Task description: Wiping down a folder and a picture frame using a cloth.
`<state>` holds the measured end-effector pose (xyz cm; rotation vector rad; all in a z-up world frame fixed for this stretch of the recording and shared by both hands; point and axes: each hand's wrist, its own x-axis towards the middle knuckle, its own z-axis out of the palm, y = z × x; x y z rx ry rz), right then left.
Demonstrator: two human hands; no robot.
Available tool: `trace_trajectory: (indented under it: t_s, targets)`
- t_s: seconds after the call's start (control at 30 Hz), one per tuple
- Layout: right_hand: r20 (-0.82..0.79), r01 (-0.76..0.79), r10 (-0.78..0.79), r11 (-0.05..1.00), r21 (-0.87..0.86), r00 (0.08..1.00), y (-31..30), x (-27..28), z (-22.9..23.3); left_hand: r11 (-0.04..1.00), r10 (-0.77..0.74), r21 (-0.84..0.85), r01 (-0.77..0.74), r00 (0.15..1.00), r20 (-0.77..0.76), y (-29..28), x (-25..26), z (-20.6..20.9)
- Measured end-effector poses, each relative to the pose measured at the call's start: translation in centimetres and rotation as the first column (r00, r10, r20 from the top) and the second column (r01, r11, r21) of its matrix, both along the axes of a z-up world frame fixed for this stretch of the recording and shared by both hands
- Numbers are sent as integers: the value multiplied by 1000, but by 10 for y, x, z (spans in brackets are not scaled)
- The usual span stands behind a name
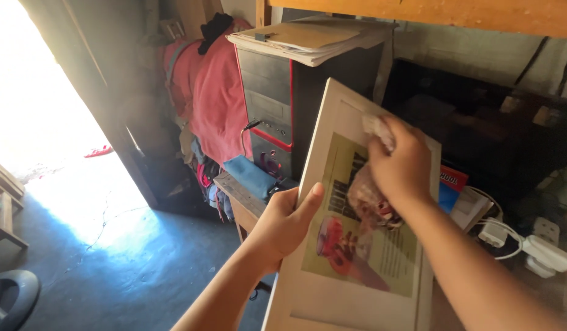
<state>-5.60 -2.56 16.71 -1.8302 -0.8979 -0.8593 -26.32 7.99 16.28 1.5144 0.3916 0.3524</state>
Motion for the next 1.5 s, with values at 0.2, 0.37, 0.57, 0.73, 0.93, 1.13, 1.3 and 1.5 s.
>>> trace_trajectory:
  t_s: [0.2,0.37,0.57,0.73,0.93,1.13,1.3,1.5]
  targets:
    - [50,-53,61,986,-161,997,-2,-48,14,987,69,150,-56,994,-85,7,2,-1]
    - [-43,66,-77,975,-212,996,0,-18,24,985,6,170,-1,1000,-30,8,-1,-7]
    - [-64,-84,72,972,-219,995,1,-69,7,973,75,225,-59,995,-67,20,0,-21]
    - [-21,-272,272,947,-172,962,-7,-74,-15,982,110,161,-97,991,-73,17,-4,-18]
    - [-86,-97,91,993,-70,992,16,-29,4,963,66,266,-35,992,-106,11,-3,-20]
    - [22,-292,293,955,-46,956,23,-109,-14,963,213,194,-185,967,-137,15,-15,-14]
    - [-108,-406,398,912,-59,911,5,-179,-34,952,305,-20,-305,952,30,14,-27,-13]
    - [-144,-484,468,869,-104,872,-13,-148,-59,906,421,54,-419,907,-27,12,-40,-20]
